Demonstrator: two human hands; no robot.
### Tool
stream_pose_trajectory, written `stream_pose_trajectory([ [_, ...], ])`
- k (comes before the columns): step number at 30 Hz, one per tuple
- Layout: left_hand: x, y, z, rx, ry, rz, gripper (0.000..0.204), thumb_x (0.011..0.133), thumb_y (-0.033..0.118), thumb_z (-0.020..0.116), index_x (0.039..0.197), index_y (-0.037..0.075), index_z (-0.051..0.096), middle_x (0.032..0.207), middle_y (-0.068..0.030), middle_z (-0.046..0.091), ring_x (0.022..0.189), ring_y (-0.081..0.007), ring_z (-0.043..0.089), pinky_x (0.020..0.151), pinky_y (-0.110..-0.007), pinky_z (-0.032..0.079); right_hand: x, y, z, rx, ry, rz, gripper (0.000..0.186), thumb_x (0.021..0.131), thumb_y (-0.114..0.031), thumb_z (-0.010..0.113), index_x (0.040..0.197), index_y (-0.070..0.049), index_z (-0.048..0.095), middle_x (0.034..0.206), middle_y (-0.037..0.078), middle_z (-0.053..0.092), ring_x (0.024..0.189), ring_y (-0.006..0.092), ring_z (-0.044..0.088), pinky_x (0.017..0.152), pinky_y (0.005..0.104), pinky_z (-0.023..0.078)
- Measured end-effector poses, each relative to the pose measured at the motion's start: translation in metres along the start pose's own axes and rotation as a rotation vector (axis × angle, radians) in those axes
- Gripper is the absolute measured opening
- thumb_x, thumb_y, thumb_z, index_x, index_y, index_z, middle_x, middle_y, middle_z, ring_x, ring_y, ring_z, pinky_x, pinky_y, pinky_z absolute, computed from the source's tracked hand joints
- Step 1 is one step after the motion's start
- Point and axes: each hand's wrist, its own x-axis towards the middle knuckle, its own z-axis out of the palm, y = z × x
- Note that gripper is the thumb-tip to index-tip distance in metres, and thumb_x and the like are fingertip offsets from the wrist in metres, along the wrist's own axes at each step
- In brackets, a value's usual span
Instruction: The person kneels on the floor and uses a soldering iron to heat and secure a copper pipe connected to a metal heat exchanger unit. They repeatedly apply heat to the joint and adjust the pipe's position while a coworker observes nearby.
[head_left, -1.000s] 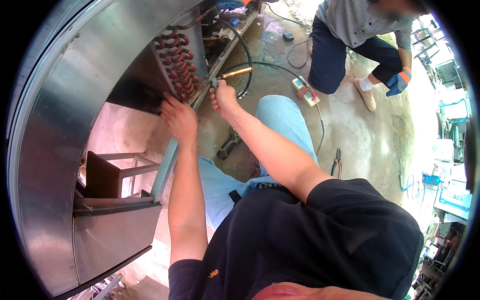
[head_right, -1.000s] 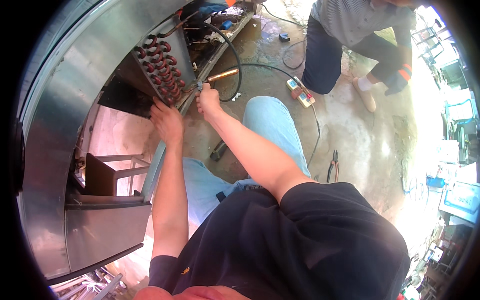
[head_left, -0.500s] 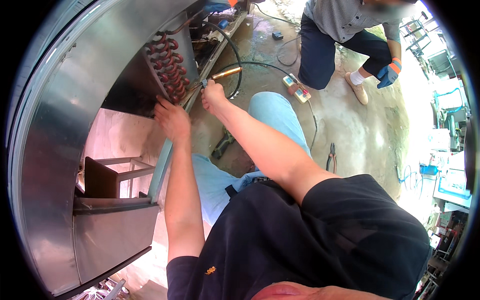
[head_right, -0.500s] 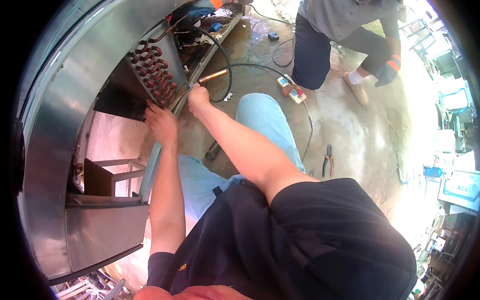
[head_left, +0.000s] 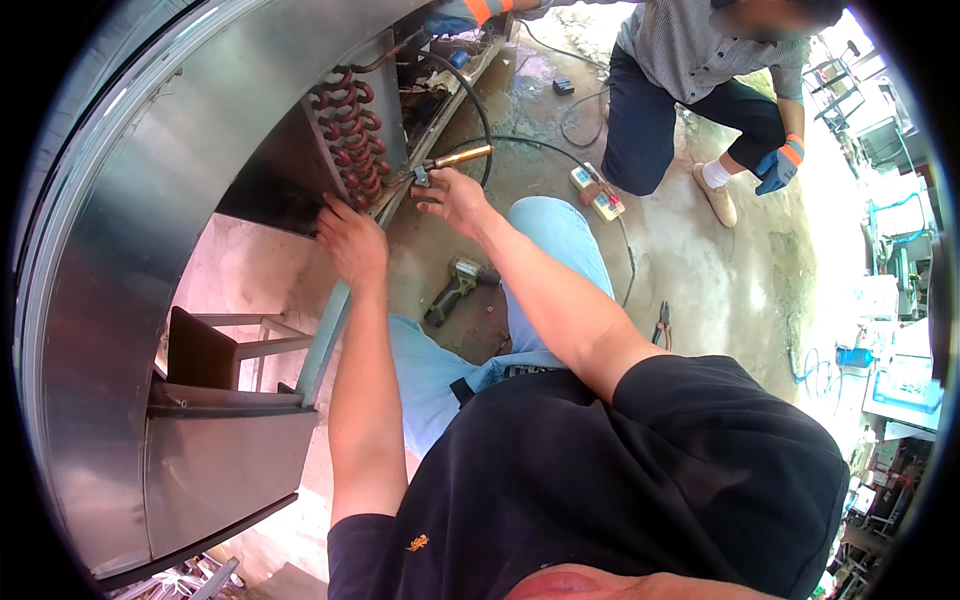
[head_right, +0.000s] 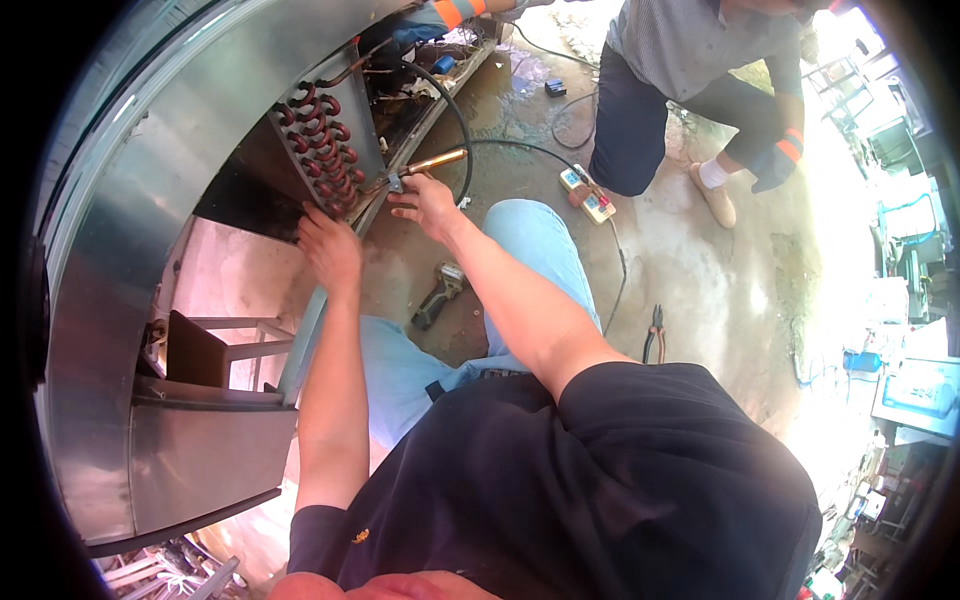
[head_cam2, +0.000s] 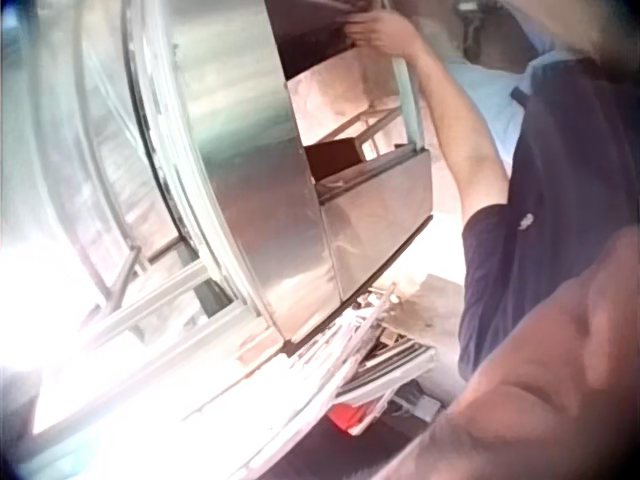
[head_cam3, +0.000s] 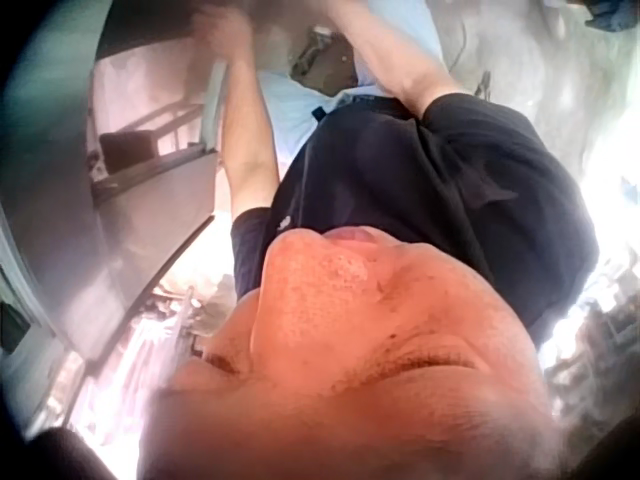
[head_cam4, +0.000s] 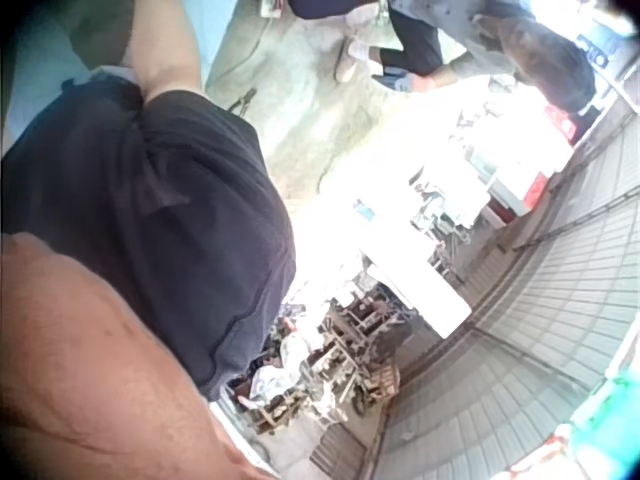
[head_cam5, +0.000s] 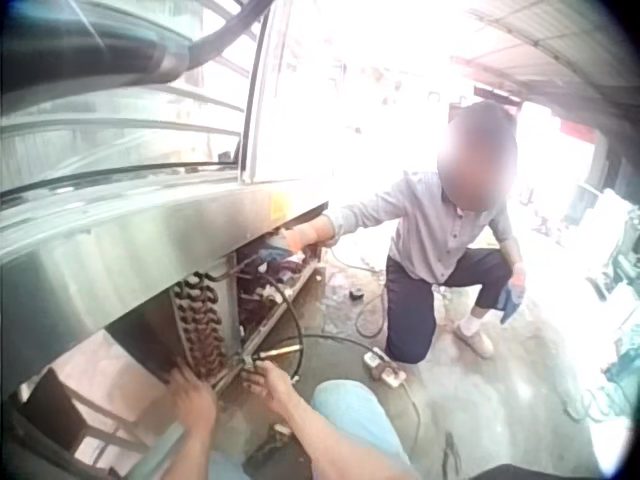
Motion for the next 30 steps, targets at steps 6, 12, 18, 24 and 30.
stream_pose_trajectory([
  [6,0.001,-0.002,0.003,0.010,0.028,0.016,0.060,0.093,0.024,0.063,0.142,-0.007,0.046,0.115,-0.0201,0.058,0.105,-0.0339,0.059,0.092,-0.043,0.048,0.009,-0.005,-0.013,-0.220,-0.161,-0.001,0.041,0.107,-0.033,0.055,0.132,0.000,0.055,0.127,0.014,0.063,0.111,0.0273,0.066,0.088,0.0432,0.058],
  [12,0.002,-0.001,-0.002,0.028,0.011,0.016,0.061,0.092,0.023,0.063,0.142,-0.008,0.046,0.114,-0.0201,0.058,0.104,-0.0333,0.060,0.091,-0.042,0.049,0.012,-0.011,-0.021,-0.475,-0.313,-0.129,0.043,0.104,-0.032,0.062,0.128,0.004,0.059,0.123,0.014,0.065,0.110,0.0229,0.067,0.092,0.0386,0.059],
  [18,0.004,0.002,-0.003,0.030,0.036,0.017,0.061,0.091,0.022,0.062,0.142,-0.008,0.046,0.115,-0.0197,0.058,0.104,-0.0330,0.060,0.091,-0.043,0.049,0.012,0.000,-0.012,-0.524,-0.070,-0.174,0.052,0.099,-0.043,0.069,0.113,0.006,0.066,0.096,0.012,0.069,0.084,0.0197,0.072,0.074,0.0326,0.061],
  [24,0.001,0.000,0.001,0.040,-0.012,0.025,0.062,0.090,0.021,0.062,0.143,-0.008,0.045,0.116,-0.0195,0.057,0.106,-0.0329,0.059,0.092,-0.042,0.048,-0.016,-0.014,0.010,-0.820,0.133,-0.187,0.051,0.092,-0.049,0.073,0.096,0.001,0.068,0.074,0.010,0.068,0.069,0.0241,0.071,0.064,0.0336,0.058],
  [30,0.002,0.002,0.003,0.039,0.027,0.036,0.063,0.089,0.020,0.062,0.142,-0.008,0.045,0.116,-0.0193,0.057,0.104,-0.0324,0.059,0.091,-0.041,0.048,-0.071,-0.061,-0.004,-1.225,0.281,-0.859,0.048,0.090,-0.023,0.070,0.134,-0.008,0.059,0.081,0.011,0.070,0.078,0.0341,0.070,0.073,0.0448,0.055],
])
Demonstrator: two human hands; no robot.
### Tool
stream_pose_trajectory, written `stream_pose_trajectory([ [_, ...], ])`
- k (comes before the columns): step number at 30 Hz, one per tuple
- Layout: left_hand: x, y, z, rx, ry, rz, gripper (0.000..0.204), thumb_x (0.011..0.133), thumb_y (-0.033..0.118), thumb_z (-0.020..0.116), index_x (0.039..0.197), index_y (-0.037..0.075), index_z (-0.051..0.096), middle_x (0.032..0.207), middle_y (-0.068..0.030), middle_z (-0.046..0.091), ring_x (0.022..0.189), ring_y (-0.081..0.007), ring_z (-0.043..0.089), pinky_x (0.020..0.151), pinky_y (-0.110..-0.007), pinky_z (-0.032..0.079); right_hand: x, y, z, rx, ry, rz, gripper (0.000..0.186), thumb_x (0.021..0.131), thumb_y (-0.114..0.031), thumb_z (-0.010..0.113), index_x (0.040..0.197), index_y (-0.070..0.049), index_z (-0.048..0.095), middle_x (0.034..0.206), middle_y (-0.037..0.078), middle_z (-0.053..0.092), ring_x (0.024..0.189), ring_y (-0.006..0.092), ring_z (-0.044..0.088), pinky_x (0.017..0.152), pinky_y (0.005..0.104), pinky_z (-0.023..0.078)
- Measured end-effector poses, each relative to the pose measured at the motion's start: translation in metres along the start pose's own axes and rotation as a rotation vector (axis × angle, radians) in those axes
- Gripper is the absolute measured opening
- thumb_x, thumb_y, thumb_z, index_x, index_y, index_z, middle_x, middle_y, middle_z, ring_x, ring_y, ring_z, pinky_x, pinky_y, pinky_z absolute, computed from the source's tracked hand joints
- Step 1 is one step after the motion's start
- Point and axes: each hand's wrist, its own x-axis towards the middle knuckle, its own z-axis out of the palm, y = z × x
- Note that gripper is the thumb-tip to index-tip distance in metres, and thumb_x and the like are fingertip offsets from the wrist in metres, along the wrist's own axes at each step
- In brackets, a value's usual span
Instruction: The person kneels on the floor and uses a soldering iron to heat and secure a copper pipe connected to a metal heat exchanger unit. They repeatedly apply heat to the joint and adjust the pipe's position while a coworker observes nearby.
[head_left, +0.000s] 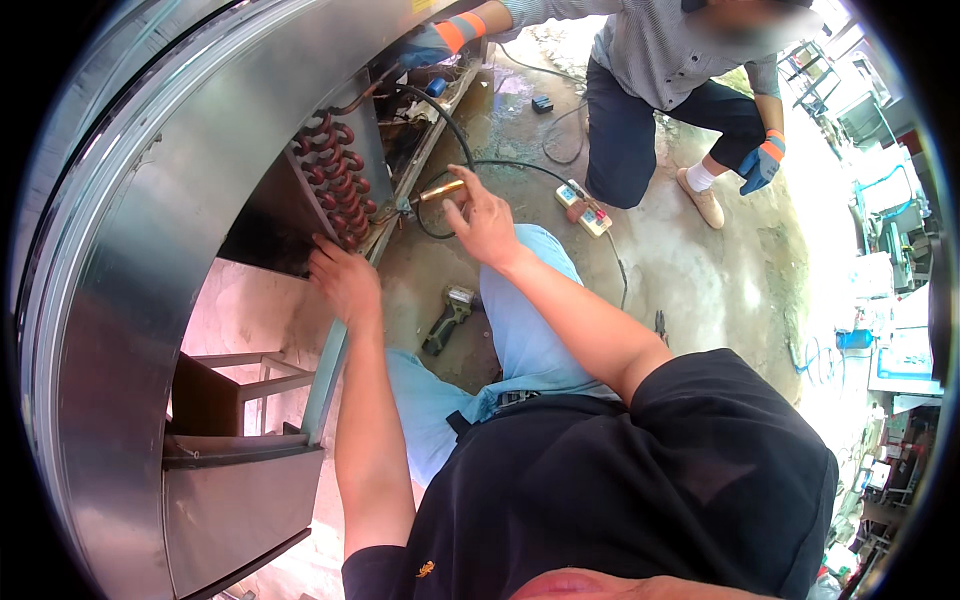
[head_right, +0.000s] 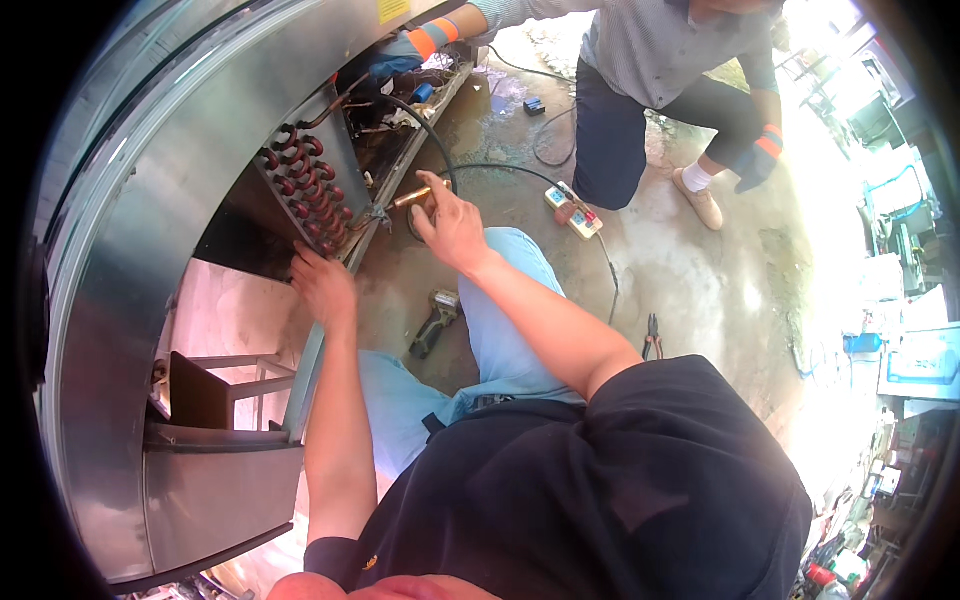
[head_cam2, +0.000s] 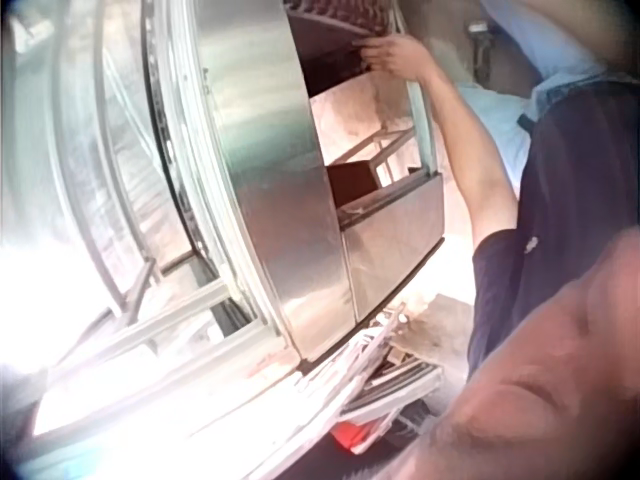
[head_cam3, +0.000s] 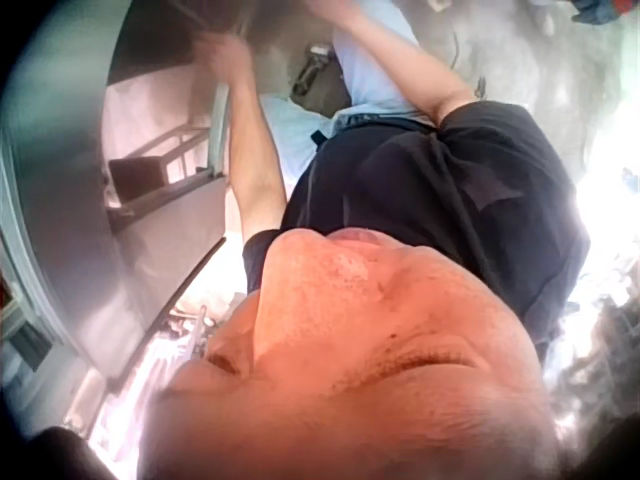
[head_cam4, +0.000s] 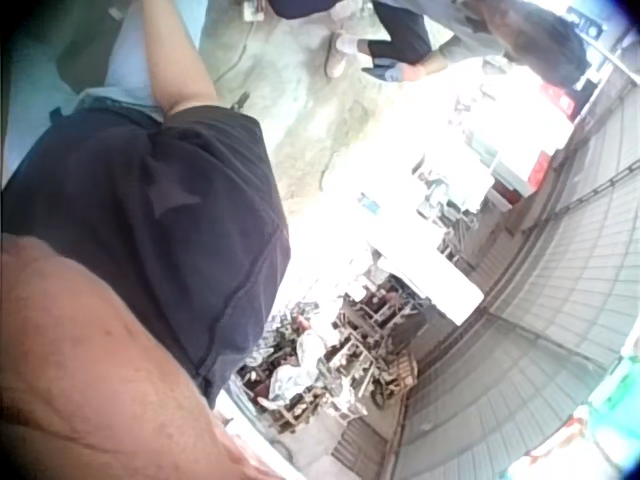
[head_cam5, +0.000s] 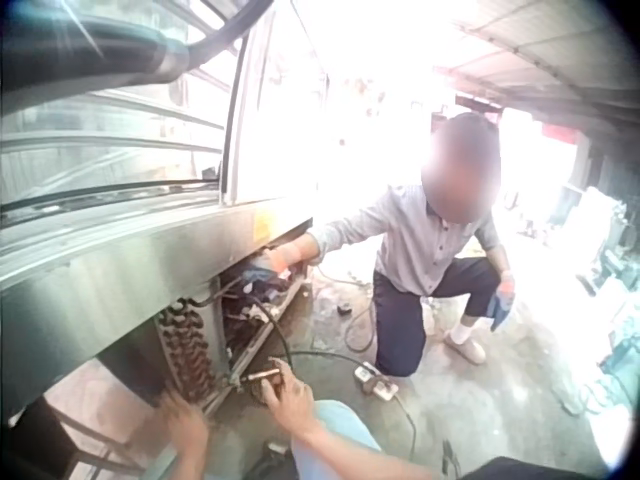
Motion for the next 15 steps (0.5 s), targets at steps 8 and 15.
stream_pose_trajectory([
  [8,-0.002,-0.007,0.002,0.015,0.004,-0.008,0.061,0.090,0.021,0.062,0.142,-0.007,0.046,0.116,-0.0197,0.058,0.104,-0.0326,0.059,0.091,-0.041,0.048,0.022,-0.010,-0.001,-0.241,-0.013,-0.562,0.049,0.085,-0.023,0.079,0.127,-0.007,0.059,0.095,0.011,0.063,0.097,0.0315,0.063,0.086,0.0427,0.050],
  [15,-0.001,-0.002,-0.007,-0.029,-0.004,-0.023,0.061,0.091,0.020,0.061,0.143,-0.007,0.046,0.116,-0.0197,0.057,0.105,-0.0333,0.059,0.092,-0.042,0.048,0.061,0.020,0.037,-0.260,-0.403,-0.627,0.040,0.093,-0.043,0.069,0.108,-0.006,0.066,0.095,0.013,0.066,0.099,0.0346,0.063,0.087,0.0450,0.051],
])
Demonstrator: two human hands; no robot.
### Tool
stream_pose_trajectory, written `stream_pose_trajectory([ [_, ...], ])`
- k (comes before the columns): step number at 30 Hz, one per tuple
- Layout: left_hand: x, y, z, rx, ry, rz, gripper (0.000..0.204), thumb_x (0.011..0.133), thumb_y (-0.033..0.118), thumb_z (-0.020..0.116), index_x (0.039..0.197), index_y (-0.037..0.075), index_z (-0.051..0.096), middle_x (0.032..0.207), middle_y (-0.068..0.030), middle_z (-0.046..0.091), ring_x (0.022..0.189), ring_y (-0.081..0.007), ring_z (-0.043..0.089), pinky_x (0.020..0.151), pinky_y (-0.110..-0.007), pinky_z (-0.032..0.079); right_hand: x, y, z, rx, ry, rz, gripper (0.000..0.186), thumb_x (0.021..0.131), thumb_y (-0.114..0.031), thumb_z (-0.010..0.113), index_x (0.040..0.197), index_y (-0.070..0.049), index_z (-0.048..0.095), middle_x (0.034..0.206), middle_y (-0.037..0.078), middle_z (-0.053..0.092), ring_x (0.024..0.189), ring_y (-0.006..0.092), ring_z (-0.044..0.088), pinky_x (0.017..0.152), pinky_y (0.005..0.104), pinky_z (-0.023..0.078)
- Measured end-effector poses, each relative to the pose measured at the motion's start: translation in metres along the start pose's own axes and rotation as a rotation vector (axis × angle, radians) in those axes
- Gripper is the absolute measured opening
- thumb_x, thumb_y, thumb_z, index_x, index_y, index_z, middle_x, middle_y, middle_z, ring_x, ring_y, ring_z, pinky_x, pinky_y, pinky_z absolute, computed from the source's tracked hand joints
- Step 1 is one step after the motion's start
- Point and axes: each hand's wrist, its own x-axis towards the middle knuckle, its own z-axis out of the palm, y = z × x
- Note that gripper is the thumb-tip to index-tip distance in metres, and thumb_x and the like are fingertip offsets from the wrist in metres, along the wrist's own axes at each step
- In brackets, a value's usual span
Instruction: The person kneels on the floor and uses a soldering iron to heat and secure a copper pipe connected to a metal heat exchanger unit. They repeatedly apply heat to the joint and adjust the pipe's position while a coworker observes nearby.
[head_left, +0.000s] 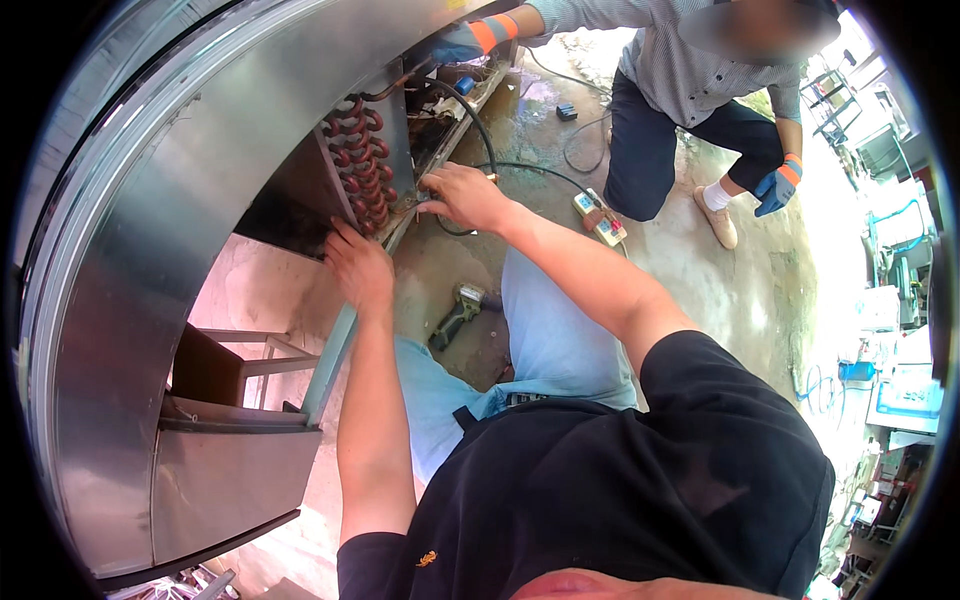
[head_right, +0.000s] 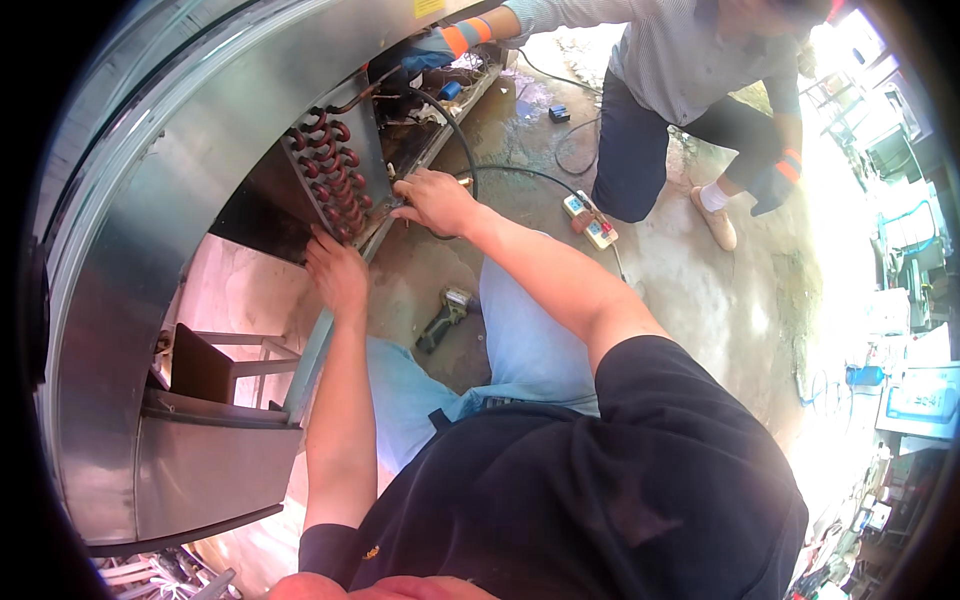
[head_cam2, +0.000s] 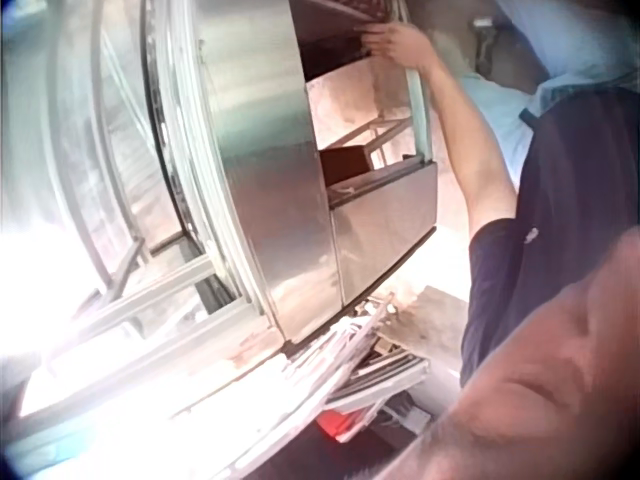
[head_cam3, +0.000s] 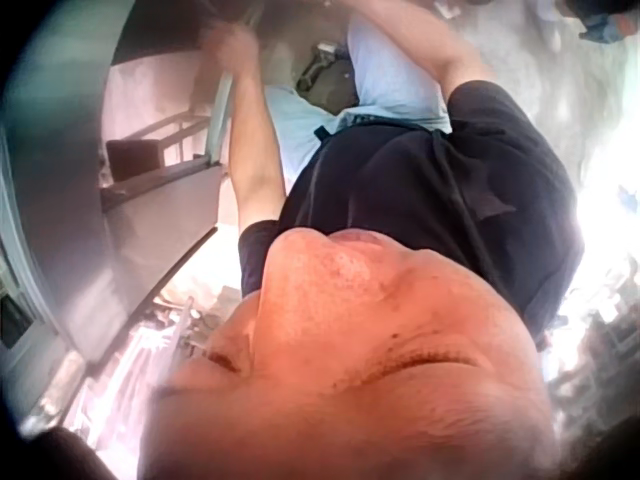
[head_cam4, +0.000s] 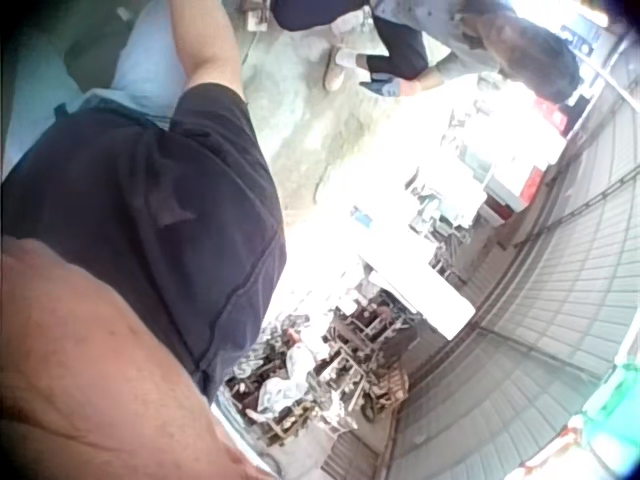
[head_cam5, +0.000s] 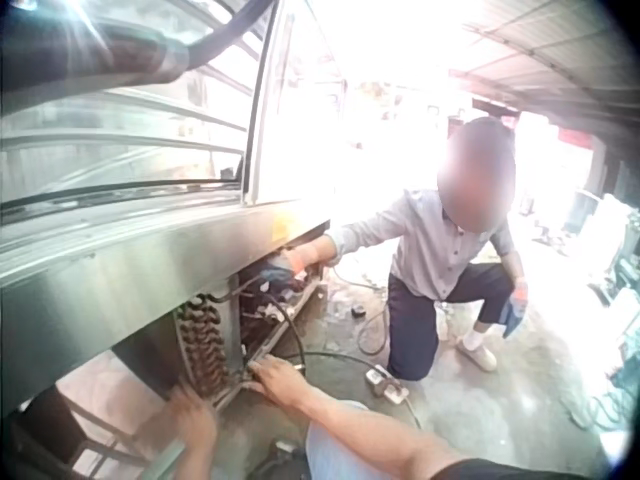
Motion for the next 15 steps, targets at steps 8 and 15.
stream_pose_trajectory([
  [8,0.001,0.001,-0.002,-0.002,0.005,0.004,0.062,0.091,0.021,0.061,0.143,-0.008,0.046,0.117,-0.0197,0.057,0.106,-0.0333,0.058,0.092,-0.042,0.048,0.052,0.032,0.005,0.293,-0.356,0.542,0.045,0.090,-0.048,0.075,0.093,-0.003,0.076,0.087,0.015,0.077,0.085,0.0328,0.073,0.075,0.0461,0.055],
  [15,0.000,-0.003,0.002,0.034,-0.011,0.014,0.062,0.091,0.021,0.061,0.143,-0.008,0.045,0.116,-0.0196,0.057,0.106,-0.0330,0.058,0.092,-0.042,0.047,0.058,0.037,0.015,0.282,-0.381,0.495,0.038,0.089,-0.041,0.076,0.096,-0.004,0.076,0.089,0.013,0.077,0.088,0.0294,0.074,0.079,0.0437,0.056],
])
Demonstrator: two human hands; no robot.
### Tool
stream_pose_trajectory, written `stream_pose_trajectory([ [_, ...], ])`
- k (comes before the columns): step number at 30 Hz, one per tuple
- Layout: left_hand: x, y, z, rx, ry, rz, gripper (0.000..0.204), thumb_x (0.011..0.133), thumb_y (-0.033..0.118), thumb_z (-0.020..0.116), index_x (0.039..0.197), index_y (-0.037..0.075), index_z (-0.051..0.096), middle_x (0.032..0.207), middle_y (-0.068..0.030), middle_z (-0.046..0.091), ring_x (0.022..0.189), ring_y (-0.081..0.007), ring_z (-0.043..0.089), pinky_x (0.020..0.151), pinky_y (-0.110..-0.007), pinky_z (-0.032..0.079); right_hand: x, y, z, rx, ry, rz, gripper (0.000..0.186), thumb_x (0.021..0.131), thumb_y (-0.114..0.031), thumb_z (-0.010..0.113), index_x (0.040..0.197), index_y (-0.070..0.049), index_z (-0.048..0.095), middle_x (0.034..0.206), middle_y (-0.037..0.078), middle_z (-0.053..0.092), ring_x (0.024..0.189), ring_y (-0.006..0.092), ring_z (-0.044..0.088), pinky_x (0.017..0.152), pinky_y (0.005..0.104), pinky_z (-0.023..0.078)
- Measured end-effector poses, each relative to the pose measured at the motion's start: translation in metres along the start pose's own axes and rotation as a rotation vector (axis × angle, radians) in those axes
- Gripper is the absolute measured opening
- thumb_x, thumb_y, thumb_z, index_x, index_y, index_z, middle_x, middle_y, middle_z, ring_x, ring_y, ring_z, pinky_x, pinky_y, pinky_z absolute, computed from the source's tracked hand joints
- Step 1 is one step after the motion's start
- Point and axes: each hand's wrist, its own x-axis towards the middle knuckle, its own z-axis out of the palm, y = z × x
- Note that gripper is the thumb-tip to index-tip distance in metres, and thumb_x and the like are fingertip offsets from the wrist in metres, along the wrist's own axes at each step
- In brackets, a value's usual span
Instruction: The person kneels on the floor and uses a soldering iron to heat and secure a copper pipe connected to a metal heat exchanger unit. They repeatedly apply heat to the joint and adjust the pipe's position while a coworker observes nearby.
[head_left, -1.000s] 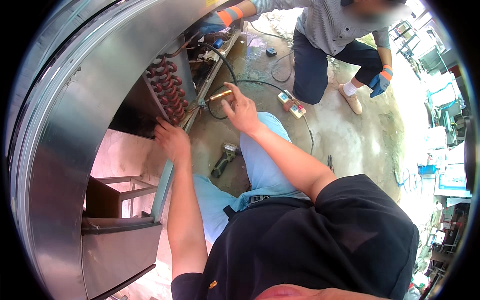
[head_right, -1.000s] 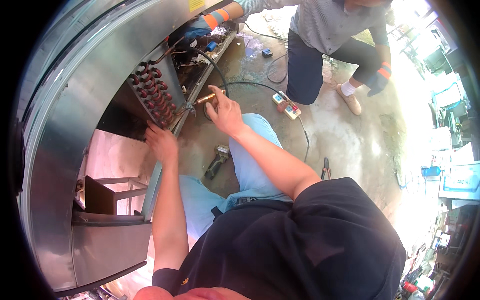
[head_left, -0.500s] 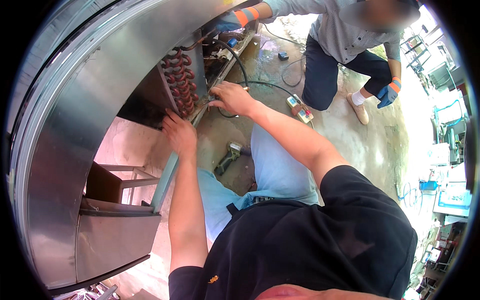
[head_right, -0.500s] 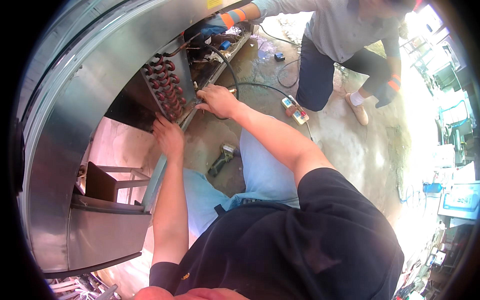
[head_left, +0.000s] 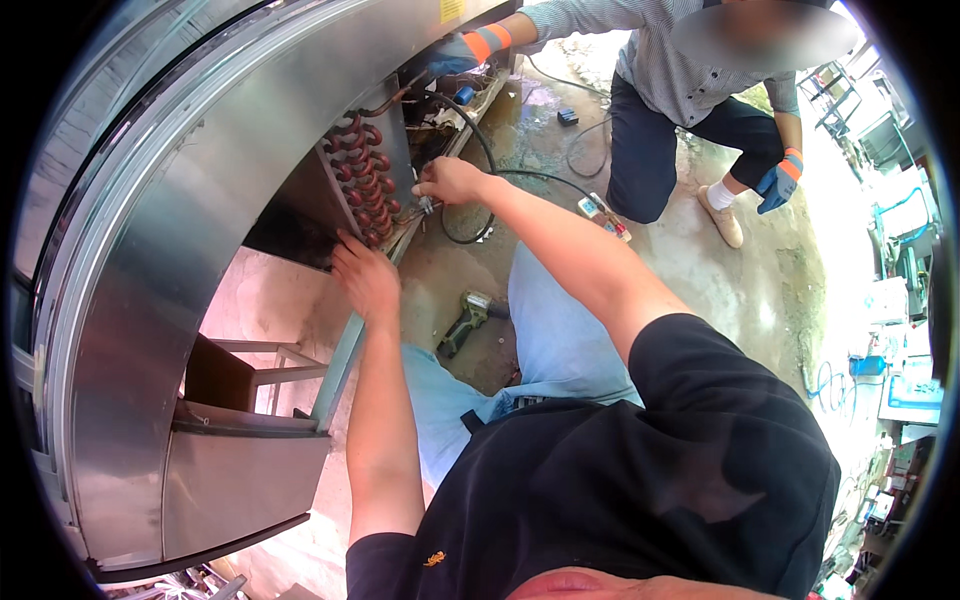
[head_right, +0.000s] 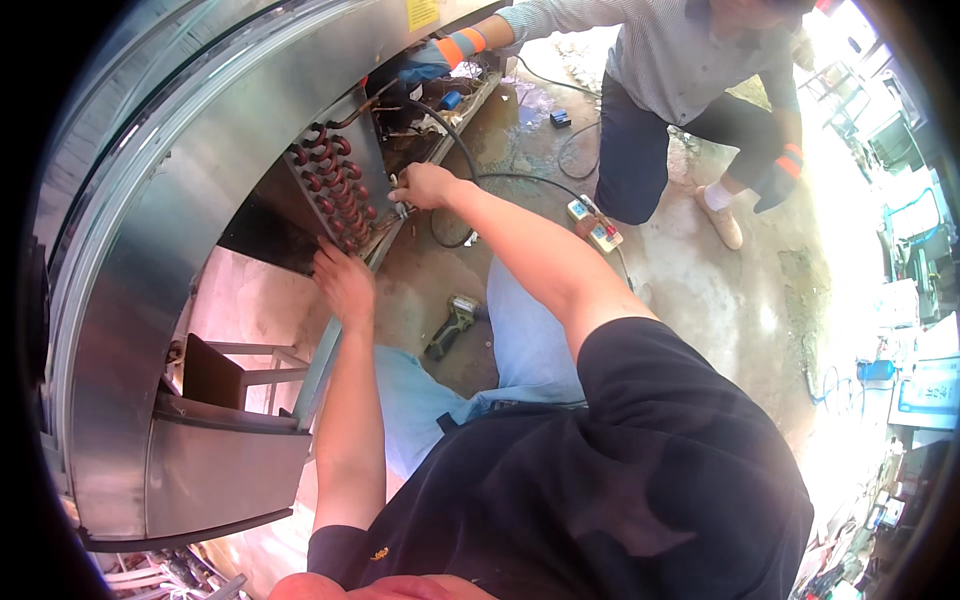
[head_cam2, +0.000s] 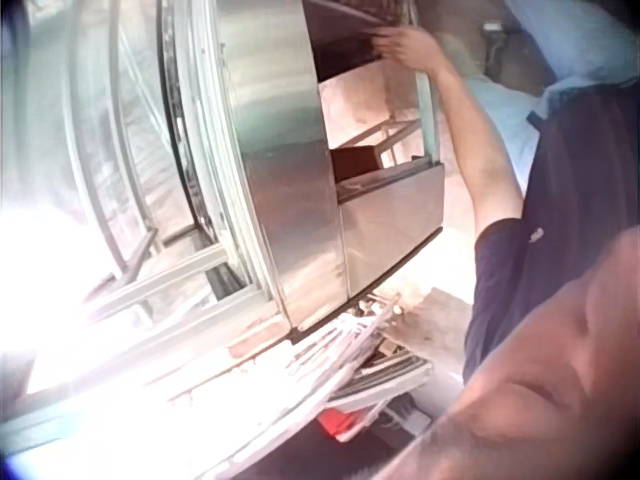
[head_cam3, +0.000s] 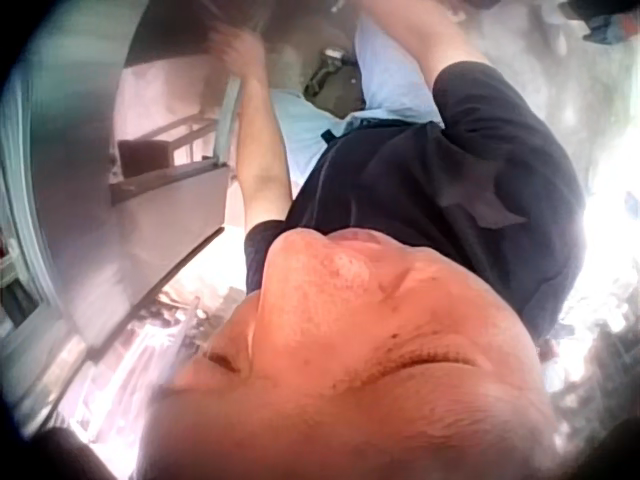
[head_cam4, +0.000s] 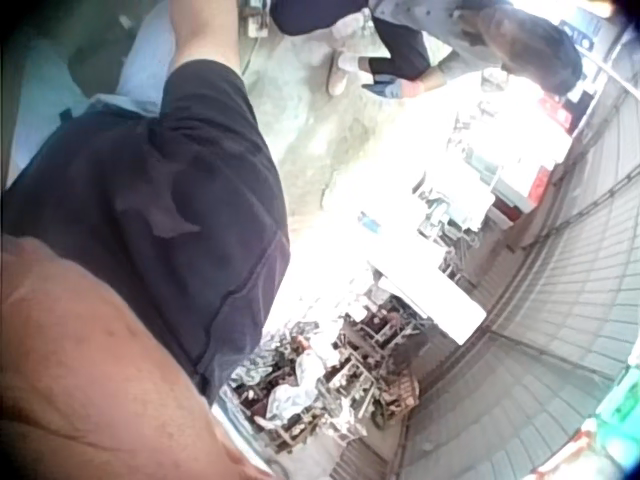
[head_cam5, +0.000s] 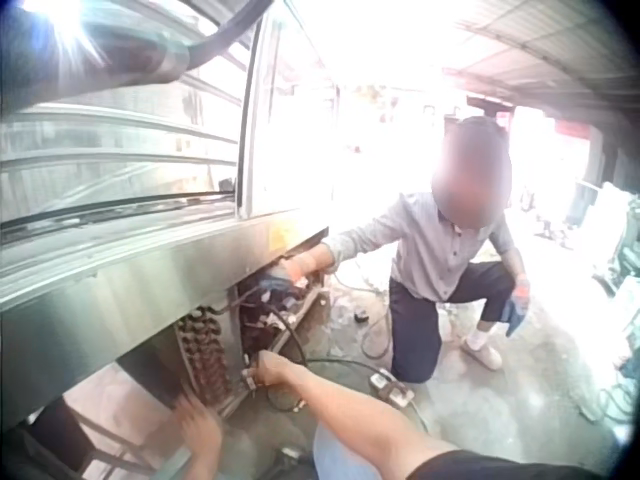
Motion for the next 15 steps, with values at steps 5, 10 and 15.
stream_pose_trajectory([
  [5,-0.003,0.003,-0.003,-0.020,-0.023,-0.017,0.063,0.090,0.021,0.061,0.143,-0.009,0.044,0.115,-0.0196,0.057,0.106,-0.0333,0.058,0.093,-0.042,0.047,-0.047,0.002,0.006,0.158,0.171,-0.228,0.042,0.090,-0.044,0.073,0.098,-0.003,0.077,0.092,0.014,0.076,0.093,0.0319,0.074,0.081,0.0448,0.055],
  [10,0.000,0.004,-0.004,-0.044,-0.040,-0.013,0.063,0.090,0.020,0.060,0.144,-0.009,0.043,0.116,-0.0201,0.056,0.105,-0.0332,0.058,0.093,-0.042,0.047,-0.005,0.015,-0.002,0.106,-0.179,0.085,0.047,0.096,-0.051,0.066,0.093,-0.006,0.078,0.085,0.007,0.077,0.075,0.0194,0.070,0.066,0.0377,0.055],
  [15,0.001,0.003,0.003,0.000,-0.027,-0.002,0.064,0.090,0.020,0.060,0.145,-0.008,0.042,0.117,-0.0196,0.056,0.106,-0.0325,0.058,0.093,-0.042,0.047,0.019,0.006,-0.008,0.224,-0.471,0.352,0.051,0.102,-0.051,0.058,0.083,-0.008,0.076,0.079,0.004,0.076,0.063,0.0139,0.061,0.055,0.0320,0.050],
])
